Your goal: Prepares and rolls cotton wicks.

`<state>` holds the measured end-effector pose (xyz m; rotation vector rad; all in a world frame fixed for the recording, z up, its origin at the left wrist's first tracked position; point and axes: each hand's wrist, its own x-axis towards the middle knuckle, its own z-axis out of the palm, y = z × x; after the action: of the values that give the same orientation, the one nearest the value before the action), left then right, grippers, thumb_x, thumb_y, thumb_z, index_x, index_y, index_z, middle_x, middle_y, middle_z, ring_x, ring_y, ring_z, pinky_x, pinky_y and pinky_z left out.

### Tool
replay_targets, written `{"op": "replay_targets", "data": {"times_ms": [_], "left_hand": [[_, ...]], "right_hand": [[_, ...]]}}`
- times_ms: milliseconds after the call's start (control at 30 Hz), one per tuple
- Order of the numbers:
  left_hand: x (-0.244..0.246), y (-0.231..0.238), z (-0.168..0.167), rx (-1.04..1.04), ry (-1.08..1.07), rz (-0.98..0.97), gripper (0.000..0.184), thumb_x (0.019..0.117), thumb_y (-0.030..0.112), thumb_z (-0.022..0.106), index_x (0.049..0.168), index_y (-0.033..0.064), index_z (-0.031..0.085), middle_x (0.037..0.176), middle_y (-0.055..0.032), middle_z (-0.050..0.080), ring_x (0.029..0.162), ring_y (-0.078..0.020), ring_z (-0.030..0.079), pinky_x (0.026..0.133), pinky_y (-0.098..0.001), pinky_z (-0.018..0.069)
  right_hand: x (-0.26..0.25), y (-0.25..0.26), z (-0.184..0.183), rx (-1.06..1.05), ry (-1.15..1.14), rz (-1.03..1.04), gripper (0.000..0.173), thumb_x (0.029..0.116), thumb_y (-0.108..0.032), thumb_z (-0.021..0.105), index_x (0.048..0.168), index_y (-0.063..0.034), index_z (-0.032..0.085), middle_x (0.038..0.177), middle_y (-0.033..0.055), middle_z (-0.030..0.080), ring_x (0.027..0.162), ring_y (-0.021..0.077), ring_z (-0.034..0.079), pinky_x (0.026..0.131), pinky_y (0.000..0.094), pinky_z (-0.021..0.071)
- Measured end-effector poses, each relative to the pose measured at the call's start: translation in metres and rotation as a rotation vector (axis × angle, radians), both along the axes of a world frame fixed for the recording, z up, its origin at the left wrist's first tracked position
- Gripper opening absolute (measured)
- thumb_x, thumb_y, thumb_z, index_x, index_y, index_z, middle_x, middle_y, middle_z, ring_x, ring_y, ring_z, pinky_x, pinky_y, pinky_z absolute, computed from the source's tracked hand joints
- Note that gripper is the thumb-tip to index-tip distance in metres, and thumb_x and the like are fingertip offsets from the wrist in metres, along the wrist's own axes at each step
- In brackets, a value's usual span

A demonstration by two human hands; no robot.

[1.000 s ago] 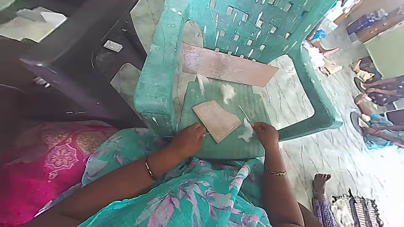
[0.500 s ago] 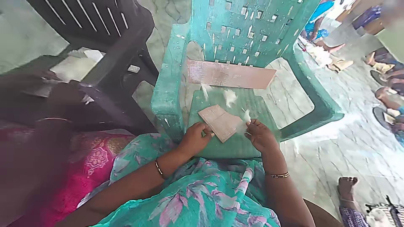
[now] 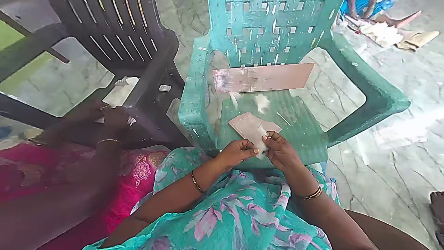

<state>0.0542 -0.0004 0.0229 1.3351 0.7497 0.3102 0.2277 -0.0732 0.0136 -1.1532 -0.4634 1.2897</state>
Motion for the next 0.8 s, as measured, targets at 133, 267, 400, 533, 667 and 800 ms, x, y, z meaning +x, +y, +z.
{"op": "replay_targets", "data": {"times_ms": [133, 267, 400, 533, 667, 800], "left_hand": [[0.002, -0.001, 0.000, -0.002, 0.002, -0.008, 0.005, 0.1002, 0.008, 0.064, 0.096, 0.0059, 0.066, 0.078, 0.0060, 0.063, 0.064, 0.0004, 0.054, 0.060, -0.0157, 0.0444], [0.001, 0.002, -0.001, -0.005, 0.000, -0.007, 0.005, 0.1005, 0.009, 0.064, 0.096, 0.0072, 0.066, 0.076, 0.0066, 0.062, 0.062, 0.0008, 0.052, 0.058, -0.0155, 0.0430], [0.000, 0.006, -0.003, -0.018, 0.017, 0.043, 0.006, 0.1010, 0.009, 0.063, 0.095, 0.0068, 0.066, 0.077, 0.0052, 0.062, 0.062, 0.0000, 0.053, 0.059, -0.0156, 0.0439], [0.001, 0.008, -0.006, -0.029, 0.059, 0.107, 0.003, 0.1008, 0.009, 0.064, 0.099, 0.0064, 0.065, 0.081, 0.0033, 0.061, 0.064, -0.0016, 0.054, 0.060, -0.0168, 0.0459], [0.001, 0.009, -0.010, -0.029, 0.065, 0.089, 0.004, 0.1006, 0.010, 0.065, 0.098, 0.0063, 0.064, 0.080, 0.0035, 0.061, 0.065, -0.0019, 0.054, 0.061, -0.0170, 0.0459], [0.000, 0.008, -0.012, -0.044, 0.059, 0.071, 0.005, 0.1009, 0.011, 0.065, 0.097, 0.0070, 0.064, 0.079, 0.0040, 0.061, 0.063, -0.0017, 0.054, 0.059, -0.0162, 0.0450]], "right_hand": [[0.006, 0.001, -0.003, -0.012, 0.010, -0.101, 0.007, 0.1009, 0.000, 0.058, 0.099, -0.0060, 0.060, 0.080, 0.0046, 0.068, 0.067, 0.0109, 0.064, 0.064, 0.0262, 0.0558], [0.016, 0.006, -0.004, -0.020, 0.014, -0.279, 0.009, 0.1017, -0.004, 0.058, 0.096, -0.0107, 0.058, 0.078, 0.0001, 0.063, 0.059, 0.0066, 0.056, 0.056, 0.0220, 0.0499], [0.043, 0.008, -0.005, -0.039, -0.145, -0.353, 0.007, 0.1014, -0.007, 0.060, 0.097, -0.0128, 0.059, 0.077, -0.0030, 0.063, 0.057, 0.0035, 0.054, 0.053, 0.0191, 0.0471], [0.077, 0.004, -0.002, -0.249, -0.699, -0.229, 0.027, 0.0983, -0.011, 0.068, 0.123, -0.0052, 0.059, 0.083, 0.0041, 0.067, 0.063, 0.0078, 0.056, 0.060, 0.0264, 0.0467], [0.091, 0.005, -0.009, -0.462, -1.099, -0.060, 0.037, 0.0990, -0.020, 0.069, 0.131, -0.0039, 0.060, 0.096, 0.0192, 0.072, 0.084, 0.0340, 0.068, 0.079, 0.0567, 0.0517], [0.096, 0.009, -0.016, -0.520, -1.322, -0.009, 0.048, 0.0922, -0.025, 0.077, 0.130, 0.0009, 0.063, 0.126, 0.0323, 0.060, 0.119, 0.0534, 0.056, 0.096, 0.0714, 0.0444]]}}
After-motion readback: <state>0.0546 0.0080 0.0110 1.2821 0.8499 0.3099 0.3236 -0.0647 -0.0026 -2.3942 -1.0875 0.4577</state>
